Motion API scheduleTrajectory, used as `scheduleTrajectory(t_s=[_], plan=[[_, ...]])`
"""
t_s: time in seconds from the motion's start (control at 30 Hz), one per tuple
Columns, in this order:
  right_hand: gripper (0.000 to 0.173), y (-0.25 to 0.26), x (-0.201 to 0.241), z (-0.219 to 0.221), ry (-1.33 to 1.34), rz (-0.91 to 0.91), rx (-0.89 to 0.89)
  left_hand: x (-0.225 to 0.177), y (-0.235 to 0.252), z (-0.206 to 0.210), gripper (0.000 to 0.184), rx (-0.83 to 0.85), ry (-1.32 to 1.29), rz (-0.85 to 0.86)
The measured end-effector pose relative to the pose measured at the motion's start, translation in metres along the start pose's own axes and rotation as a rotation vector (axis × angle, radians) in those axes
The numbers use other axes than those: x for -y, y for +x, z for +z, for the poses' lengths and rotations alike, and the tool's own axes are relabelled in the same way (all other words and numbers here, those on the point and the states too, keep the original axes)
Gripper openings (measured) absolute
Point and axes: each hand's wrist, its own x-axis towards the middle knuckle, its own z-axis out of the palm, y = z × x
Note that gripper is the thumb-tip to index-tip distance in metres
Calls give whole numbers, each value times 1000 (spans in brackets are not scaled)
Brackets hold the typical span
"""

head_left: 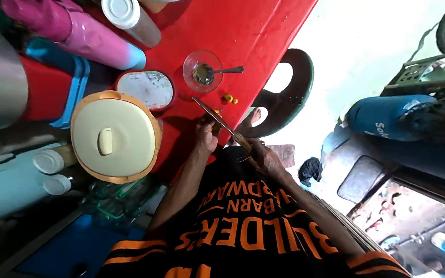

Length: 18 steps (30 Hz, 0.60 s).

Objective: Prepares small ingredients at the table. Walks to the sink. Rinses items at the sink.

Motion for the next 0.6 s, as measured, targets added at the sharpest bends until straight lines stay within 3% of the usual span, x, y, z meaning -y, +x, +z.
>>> scheduleTrajectory(t_s=[0.3, 0.6], plan=[[51, -13, -6, -6, 65, -2, 65, 6, 8, -4, 19, -14, -54, -20], [51, -19, -8, -2, -2, -27, 6, 8, 8, -5, 20, 19, 23, 69]])
